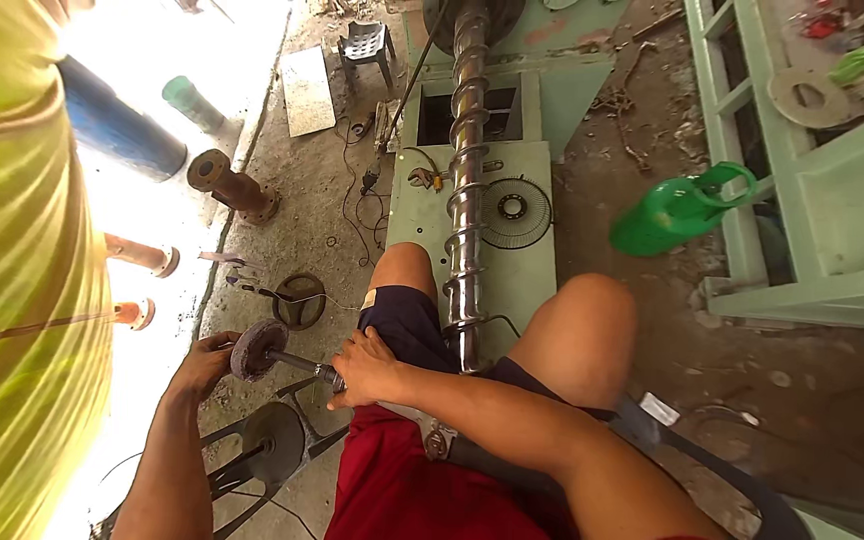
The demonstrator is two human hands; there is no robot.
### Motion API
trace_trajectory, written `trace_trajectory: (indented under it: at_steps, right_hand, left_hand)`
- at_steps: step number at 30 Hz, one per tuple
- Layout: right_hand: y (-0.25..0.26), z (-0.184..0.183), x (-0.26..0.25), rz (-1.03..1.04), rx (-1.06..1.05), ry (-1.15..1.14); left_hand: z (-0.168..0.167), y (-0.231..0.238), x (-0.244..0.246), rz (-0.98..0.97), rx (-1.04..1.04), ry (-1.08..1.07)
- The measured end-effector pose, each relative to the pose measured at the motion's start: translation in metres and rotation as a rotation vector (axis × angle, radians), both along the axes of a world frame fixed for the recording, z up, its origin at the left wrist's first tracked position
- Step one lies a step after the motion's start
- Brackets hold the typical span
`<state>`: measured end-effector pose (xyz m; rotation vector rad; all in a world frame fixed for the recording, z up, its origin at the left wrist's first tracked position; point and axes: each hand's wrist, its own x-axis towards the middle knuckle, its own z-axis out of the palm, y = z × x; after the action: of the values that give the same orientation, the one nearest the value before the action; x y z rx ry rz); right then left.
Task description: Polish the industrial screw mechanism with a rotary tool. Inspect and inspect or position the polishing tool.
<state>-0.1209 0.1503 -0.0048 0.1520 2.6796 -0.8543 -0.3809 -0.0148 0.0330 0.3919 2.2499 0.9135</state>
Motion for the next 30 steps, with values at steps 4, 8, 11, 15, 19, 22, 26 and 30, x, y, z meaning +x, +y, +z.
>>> trace_trajectory:
  at_steps: [4, 8, 11, 15, 19, 22, 26, 30]
  right_hand:
    - [0.0, -0.002, 0.0, -0.003, 0.001, 0.008]
    - [0.0, -0.002, 0.002, -0.003, -0.012, 0.018]
    - [0.0, -0.001, 0.002, 0.001, -0.01, 0.028]
    - [0.0, -0.003, 0.001, -0.003, -0.008, 0.038]
    - [0.0, -0.002, 0.001, 0.0, -0.012, 0.037]
    - [0.0, -0.002, 0.001, 0.001, -0.012, 0.038]
    - [0.0, -0.002, 0.001, 0.001, -0.016, 0.033]
    - [0.0, -0.001, 0.001, 0.0, -0.018, 0.04]
  left_hand:
    - [-0.009, -0.003, 0.001, 0.001, 0.089, 0.007]
    - [-0.013, -0.003, 0.002, -0.062, 0.108, 0.06]
    - [-0.011, -0.003, 0.004, -0.052, 0.101, 0.018]
    - [-0.007, -0.012, -0.005, -0.068, 0.101, -0.104]
    - [-0.006, -0.011, -0.005, -0.074, 0.058, -0.085]
    - [-0.004, -0.004, -0.001, -0.072, 0.0, -0.042]
    - [0.0, 0.002, 0.002, -0.051, -0.091, -0.018]
    - [0.0, 0.005, 0.003, -0.067, -0.15, 0.01]
